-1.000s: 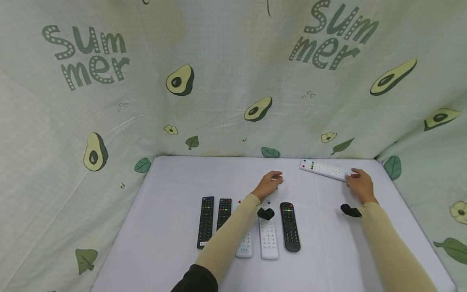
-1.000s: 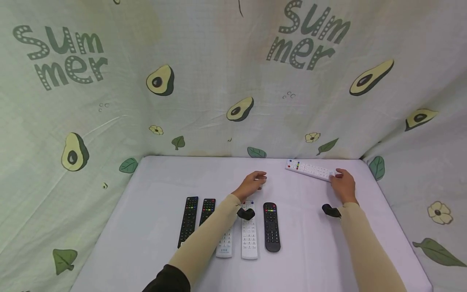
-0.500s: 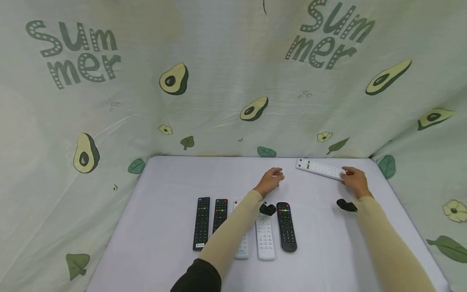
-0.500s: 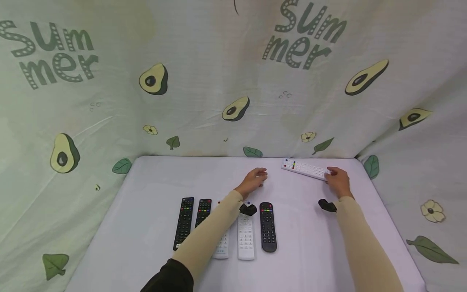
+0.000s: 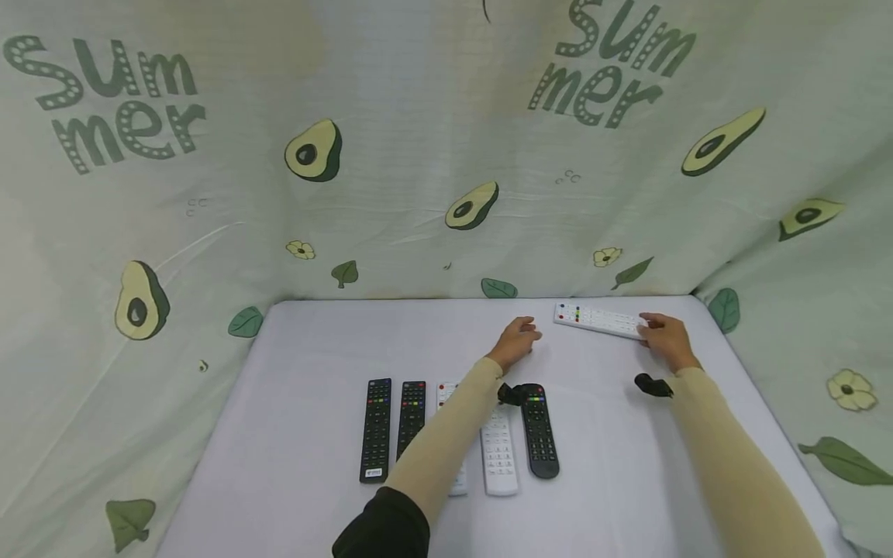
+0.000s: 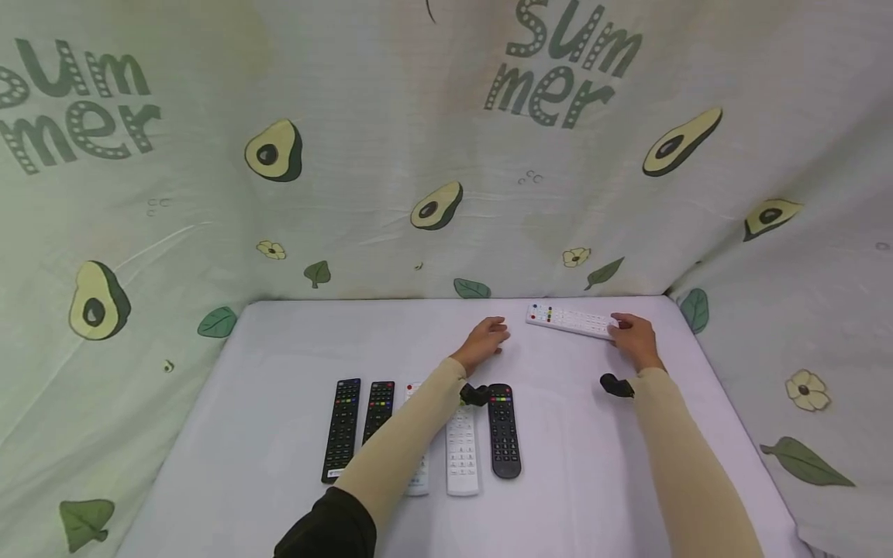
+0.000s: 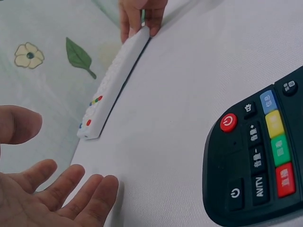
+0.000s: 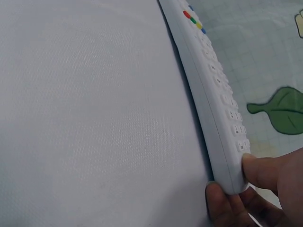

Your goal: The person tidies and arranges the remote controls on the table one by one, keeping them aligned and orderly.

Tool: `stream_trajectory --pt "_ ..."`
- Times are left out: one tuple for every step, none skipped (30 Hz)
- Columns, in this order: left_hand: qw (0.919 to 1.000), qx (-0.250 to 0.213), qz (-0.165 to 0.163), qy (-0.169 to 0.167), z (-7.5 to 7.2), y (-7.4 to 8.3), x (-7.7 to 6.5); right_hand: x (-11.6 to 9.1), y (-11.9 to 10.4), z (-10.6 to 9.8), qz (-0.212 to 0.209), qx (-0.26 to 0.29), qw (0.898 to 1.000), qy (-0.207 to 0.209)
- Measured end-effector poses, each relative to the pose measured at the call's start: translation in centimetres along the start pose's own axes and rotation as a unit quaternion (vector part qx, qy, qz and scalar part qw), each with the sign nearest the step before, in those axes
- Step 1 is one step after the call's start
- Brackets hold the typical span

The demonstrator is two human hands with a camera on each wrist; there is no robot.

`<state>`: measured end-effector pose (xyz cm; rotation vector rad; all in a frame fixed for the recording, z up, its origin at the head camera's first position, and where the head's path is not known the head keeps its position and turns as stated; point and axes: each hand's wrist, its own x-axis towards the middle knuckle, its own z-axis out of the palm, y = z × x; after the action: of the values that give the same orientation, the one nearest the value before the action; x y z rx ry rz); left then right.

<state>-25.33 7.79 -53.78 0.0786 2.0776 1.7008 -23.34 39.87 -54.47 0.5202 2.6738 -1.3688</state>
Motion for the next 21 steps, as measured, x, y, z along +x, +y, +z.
stream_trajectory --pt "1.0 0.002 -0.001 0.002 0.1 0.0 0.1 0.0 0.0 0.0 -0.005 -0.003 1.0 0.0" --pt "1.0 0.003 -0.001 0.004 0.1 0.0 0.2 -0.1 -0.1 0.0 -0.009 -0.008 1.0 0.0" --pt "1.0 0.003 -0.001 0.005 0.2 0.0 0.2 -0.1 -0.1 -0.1 -0.011 -0.009 1.0 0.0" --pt "1.0 0.002 -0.001 0.005 0.3 0.0 0.3 -0.1 -0.1 -0.1 -0.013 -0.01 1.0 0.0" --pt "1.0 0.001 -0.001 0.003 0.4 0.0 0.4 -0.1 -0.1 -0.1 -0.011 -0.01 1.0 -0.001" --pt "1.0 -0.002 -0.002 0.001 0.5 0.0 0.5 -0.1 -0.1 -0.2 -0.008 -0.008 1.0 -0.003" --pt "1.0 -0.005 -0.003 0.0 0.6 0.1 0.6 -0.1 -0.2 -0.2 -0.005 -0.009 1.0 -0.005" --pt "0.9999 -0.009 -0.004 -0.002 0.6 0.1 0.6 -0.1 -0.2 -0.2 -0.003 -0.009 1.0 -0.006" --pt "0.9999 -0.012 -0.007 -0.003 0.7 0.2 0.7 -0.1 -0.2 -0.2 0.0 -0.009 1.0 -0.008" --pt "0.9998 -0.015 -0.01 -0.004 0.8 0.2 0.8 0.0 -0.2 -0.2 0.001 -0.01 1.0 -0.009" --pt "0.9998 -0.017 -0.012 -0.006 0.9 0.3 0.8 0.0 -0.2 -0.2 0.001 -0.011 1.0 -0.01" --pt "0.9997 -0.02 -0.015 -0.007 1.1 0.3 0.9 0.0 -0.2 -0.1 0.002 -0.012 1.0 -0.011" --pt "0.9995 -0.023 -0.018 -0.007 1.2 0.4 0.9 0.0 -0.2 -0.1 0.001 -0.012 1.0 -0.011" --pt "0.9995 -0.024 -0.02 -0.01 1.3 0.4 1.0 0.0 -0.2 -0.1 -0.001 -0.013 1.0 -0.011" --pt "0.9994 -0.024 -0.021 -0.011 1.5 0.4 1.0 -0.1 -0.2 0.0 -0.001 -0.012 1.0 -0.011" --pt "0.9993 -0.025 -0.023 -0.013 1.6 0.5 1.0 -0.2 -0.2 0.0 -0.001 -0.011 1.0 -0.011" --pt "0.9992 -0.026 -0.025 -0.014 1.8 0.5 1.0 -0.3 -0.2 0.1 0.001 -0.01 1.0 -0.011" --pt "0.9991 -0.027 -0.028 -0.016 1.9 0.5 1.0 -0.4 -0.2 0.1 0.002 -0.01 1.0 -0.012" --pt "0.999 -0.027 -0.031 -0.017 2.0 0.5 1.0 -0.5 -0.1 0.1 0.003 -0.01 1.0 -0.013" --pt "0.9989 -0.026 -0.033 -0.019 2.2 0.5 1.0 -0.6 -0.1 0.1 0.005 -0.009 1.0 -0.014" --pt "0.9988 -0.027 -0.037 -0.019 2.3 0.6 1.0 -0.7 -0.1 0.1 0.007 -0.008 1.0 -0.016"
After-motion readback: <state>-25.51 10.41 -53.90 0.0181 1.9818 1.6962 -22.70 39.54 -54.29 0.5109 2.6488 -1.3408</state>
